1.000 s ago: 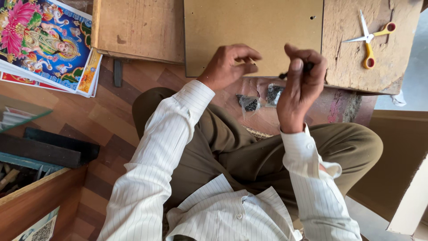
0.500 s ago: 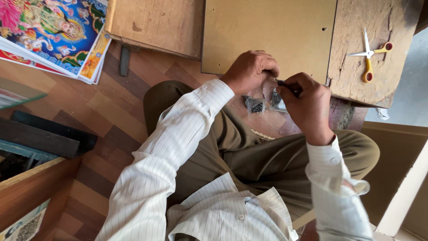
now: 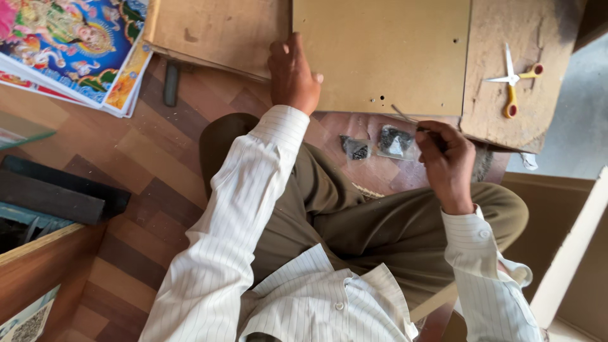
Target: The person sits on the floor and assembles a picture frame by inserting screws into the backboard using a screwdriver and scissors. They tighten the screws and handle the frame components to secure them together.
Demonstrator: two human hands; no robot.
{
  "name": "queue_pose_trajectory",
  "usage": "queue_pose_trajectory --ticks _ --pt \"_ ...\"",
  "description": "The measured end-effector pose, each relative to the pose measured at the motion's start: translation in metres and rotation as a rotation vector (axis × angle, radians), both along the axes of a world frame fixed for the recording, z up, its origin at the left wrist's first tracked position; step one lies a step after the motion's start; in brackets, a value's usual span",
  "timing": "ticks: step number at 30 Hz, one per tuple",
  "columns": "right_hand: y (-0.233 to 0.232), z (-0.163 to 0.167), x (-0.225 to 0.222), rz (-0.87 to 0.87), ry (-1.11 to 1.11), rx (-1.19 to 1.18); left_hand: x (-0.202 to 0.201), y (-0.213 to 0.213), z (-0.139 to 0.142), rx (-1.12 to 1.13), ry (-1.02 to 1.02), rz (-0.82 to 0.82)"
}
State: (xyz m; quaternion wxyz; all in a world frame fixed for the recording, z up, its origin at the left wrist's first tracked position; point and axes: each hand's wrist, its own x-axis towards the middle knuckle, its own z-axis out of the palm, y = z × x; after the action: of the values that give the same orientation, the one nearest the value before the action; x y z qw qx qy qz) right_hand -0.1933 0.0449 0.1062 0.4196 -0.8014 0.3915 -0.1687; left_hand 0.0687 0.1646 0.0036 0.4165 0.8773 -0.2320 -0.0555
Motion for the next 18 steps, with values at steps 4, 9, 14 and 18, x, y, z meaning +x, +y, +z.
queue_pose_trajectory --ticks 4,9,14,18 --pt "-0.003 0.002 -0.016 0.092 0.020 -0.366 -0.028 -0.002 -0.006 -0.124 0.106 -0.069" --pt "-0.026 0.012 -0.031 0.170 0.090 -0.452 -0.083 0.006 0.007 -0.258 0.172 -0.052" --pt "-0.039 0.015 -0.035 0.219 0.165 -0.536 -0.102 0.010 0.032 -0.117 -0.241 -0.219" --pt "-0.043 0.016 -0.029 0.317 0.233 -0.590 -0.097 -0.038 0.034 -0.351 -0.190 -0.682"
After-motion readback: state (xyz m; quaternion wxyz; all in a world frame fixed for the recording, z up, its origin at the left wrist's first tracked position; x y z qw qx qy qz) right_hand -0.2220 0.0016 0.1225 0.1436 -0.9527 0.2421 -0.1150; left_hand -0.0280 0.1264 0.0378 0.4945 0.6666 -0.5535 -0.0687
